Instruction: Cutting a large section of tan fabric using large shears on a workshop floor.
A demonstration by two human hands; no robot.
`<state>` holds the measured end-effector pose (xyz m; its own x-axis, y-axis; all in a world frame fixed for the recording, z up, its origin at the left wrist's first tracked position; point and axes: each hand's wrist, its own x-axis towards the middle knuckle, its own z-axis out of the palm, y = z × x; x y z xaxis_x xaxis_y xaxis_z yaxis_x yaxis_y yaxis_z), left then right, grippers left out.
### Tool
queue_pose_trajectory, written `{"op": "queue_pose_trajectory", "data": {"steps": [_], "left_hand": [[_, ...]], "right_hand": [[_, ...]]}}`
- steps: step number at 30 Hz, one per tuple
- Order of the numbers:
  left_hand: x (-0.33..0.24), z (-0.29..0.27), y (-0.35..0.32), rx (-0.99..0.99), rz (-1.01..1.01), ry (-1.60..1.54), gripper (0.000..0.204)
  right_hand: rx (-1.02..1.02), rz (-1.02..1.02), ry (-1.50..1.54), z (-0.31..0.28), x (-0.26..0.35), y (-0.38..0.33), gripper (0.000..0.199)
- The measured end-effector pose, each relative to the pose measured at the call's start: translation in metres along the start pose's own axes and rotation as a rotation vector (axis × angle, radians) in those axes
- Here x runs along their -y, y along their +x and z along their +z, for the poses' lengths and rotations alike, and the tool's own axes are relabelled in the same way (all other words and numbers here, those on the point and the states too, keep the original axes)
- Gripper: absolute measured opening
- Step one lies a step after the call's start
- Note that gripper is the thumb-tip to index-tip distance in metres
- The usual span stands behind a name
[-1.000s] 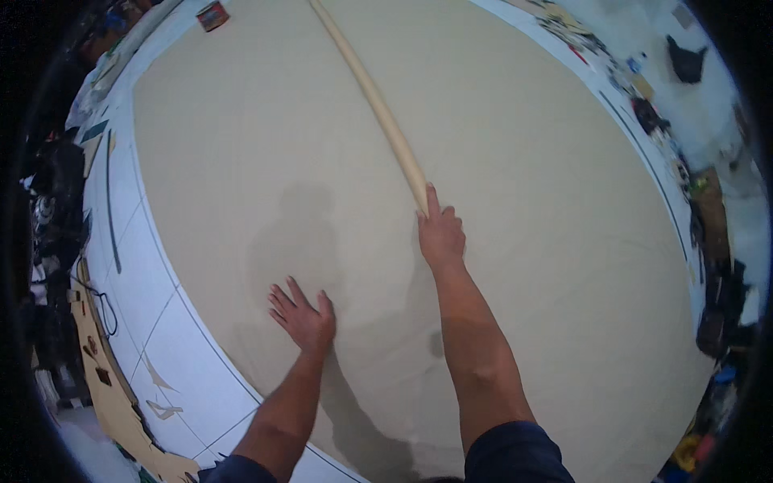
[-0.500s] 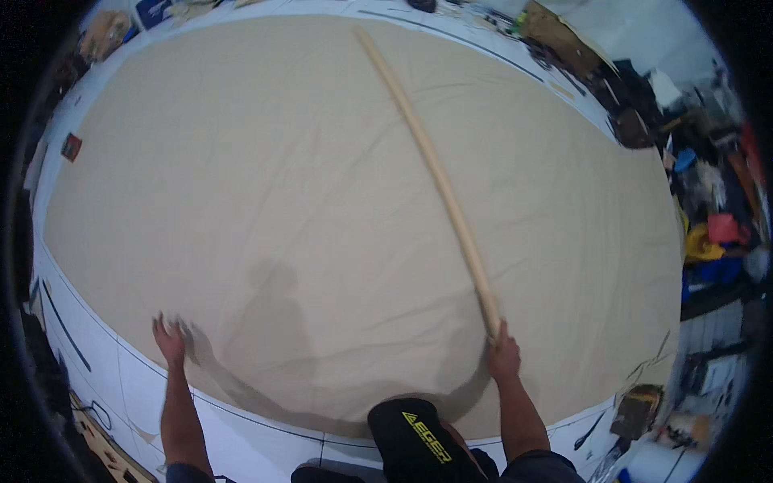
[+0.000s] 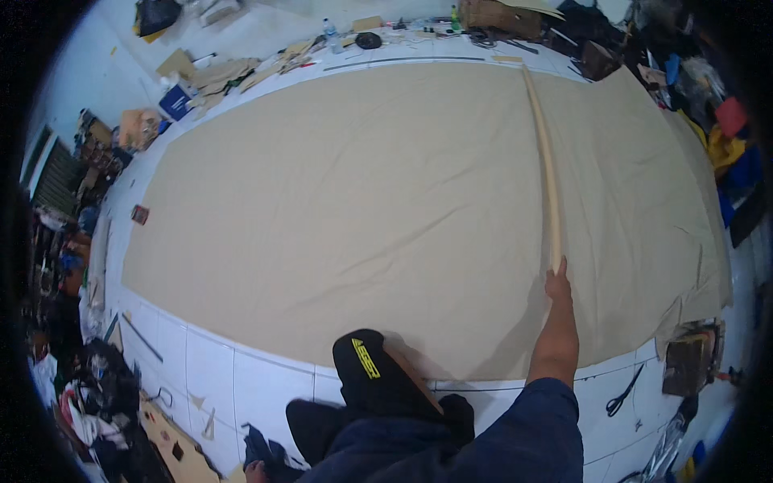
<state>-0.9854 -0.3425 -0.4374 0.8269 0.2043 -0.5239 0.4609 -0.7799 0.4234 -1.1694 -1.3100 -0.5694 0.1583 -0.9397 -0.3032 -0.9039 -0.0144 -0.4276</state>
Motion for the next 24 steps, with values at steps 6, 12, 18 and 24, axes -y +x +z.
{"op": "queue_pose_trajectory", "data": {"steps": [6,12,18,24], "left_hand": [[0.13,0.027,-0.075,-0.058,-0.264,-0.12,0.039],[0.06,0.089,-0.016,-0.086,-0.106,0.101,0.052],[0.03,0.171,0.053,0.089,0.527,0.236,0.031],[0.029,0.28,0.054,-0.123,0.11,0.287,0.072]], "right_hand": [[-0.023,-0.145,0.114,0.029,0.11,-0.065,0.06],[0.065,-0.346,0.034,0.05,0.133,-0.153,0.06],[0.126,-0.817,-0.107,0.081,0.244,-0.157,0.062],[0.366,-1.147,-0.556,0.158,0.322,-0.213,0.067]]}}
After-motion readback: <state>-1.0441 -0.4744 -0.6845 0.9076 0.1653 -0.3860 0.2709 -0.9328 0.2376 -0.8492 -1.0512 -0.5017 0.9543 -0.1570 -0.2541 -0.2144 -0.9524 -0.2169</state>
